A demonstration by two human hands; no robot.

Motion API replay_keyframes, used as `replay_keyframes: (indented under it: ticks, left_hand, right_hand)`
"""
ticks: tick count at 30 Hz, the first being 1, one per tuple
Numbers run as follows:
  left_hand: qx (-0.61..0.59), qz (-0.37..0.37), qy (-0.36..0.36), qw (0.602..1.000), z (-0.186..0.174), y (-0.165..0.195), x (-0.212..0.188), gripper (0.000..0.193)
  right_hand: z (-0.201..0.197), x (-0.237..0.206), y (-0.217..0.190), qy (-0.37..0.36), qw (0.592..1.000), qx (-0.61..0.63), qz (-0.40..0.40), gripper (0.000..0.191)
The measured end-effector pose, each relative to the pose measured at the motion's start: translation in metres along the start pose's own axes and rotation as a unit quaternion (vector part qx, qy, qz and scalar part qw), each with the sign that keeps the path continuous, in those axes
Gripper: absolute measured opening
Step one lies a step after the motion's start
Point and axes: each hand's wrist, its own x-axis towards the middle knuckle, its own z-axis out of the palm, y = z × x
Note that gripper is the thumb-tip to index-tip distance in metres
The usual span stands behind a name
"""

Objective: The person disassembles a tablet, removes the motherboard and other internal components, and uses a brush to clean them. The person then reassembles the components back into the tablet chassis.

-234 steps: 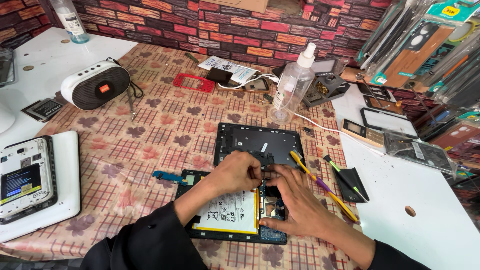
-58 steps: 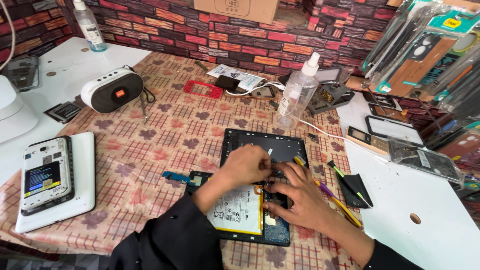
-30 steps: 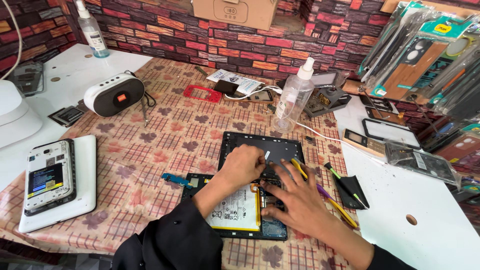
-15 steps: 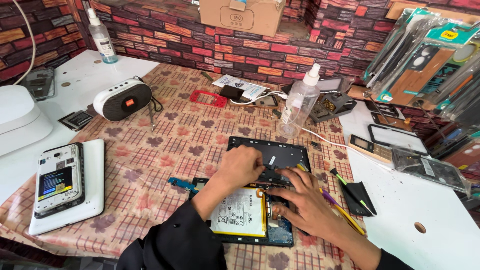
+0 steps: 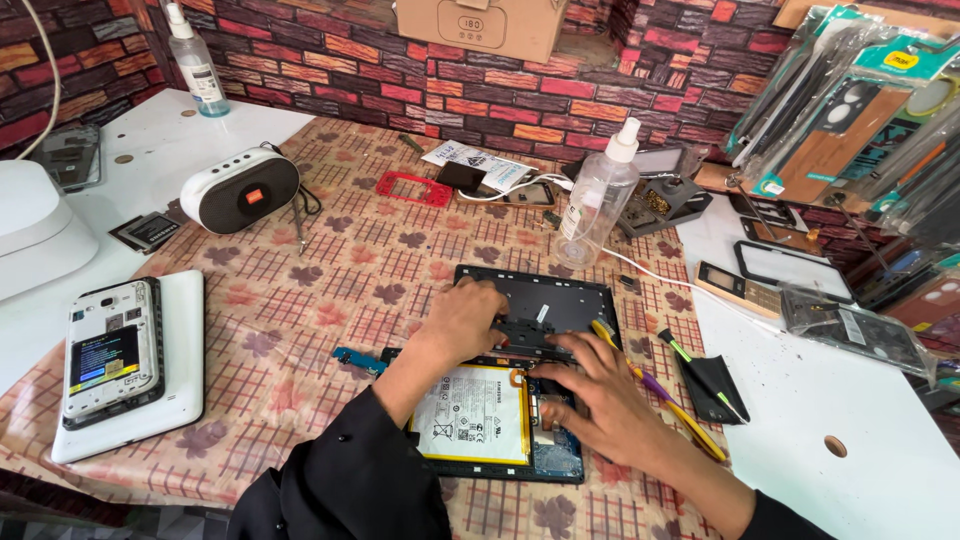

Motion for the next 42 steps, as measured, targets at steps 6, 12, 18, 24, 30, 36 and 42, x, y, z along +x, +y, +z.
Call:
replay_keyframes:
  ticks: [6, 12, 18, 24, 30, 36, 42]
  left_hand:
    - [-0.086, 0.004, 0.047, 0.995, -0.006, 0.001, -0.001, 0.028]
    - [-0.338, 0.025, 0.002, 0.941, -0.011, 0.004, 0.006, 0.018]
    - [-0.535, 0.088, -0.077, 0.837, -0.002, 0.018, 0.008, 0.026]
    - [-0.539, 0.096, -0.148, 0.824, -0.002, 0.028, -0.002, 0.028]
    - [-0.553, 0.078, -0.178, 0.81, -0.002, 0.029, -0.004, 0.028]
    - [-0.618, 0.065, -0.131, 0.772, 0.019, 0.023, 0.009, 0.017]
    - [-0.648, 0.016, -0.131, 0.751, 0.044, 0.015, 0.019, 0.032]
  right_hand:
    - [-0.013, 0.007, 0.007, 0.051, 0.987, 0.132, 0.074, 0.047]
    - [-0.026, 0.011, -0.008, 0.094, 0.913, 0.322, 0.232, 0.053]
    - [-0.032, 0.014, -0.005, 0.136, 0.862, 0.452, 0.183, 0.069]
    - [-0.034, 0.011, -0.007, 0.154, 0.84, 0.485, 0.188, 0.077]
    - [-0.037, 0.012, -0.01, 0.146, 0.817, 0.533, 0.162, 0.083]
    - [-0.029, 0.011, 0.004, 0.192, 0.806, 0.524, 0.197, 0.077]
    - [-0.014, 0.015, 0.027, 0.274, 0.74, 0.567, 0.236, 0.065]
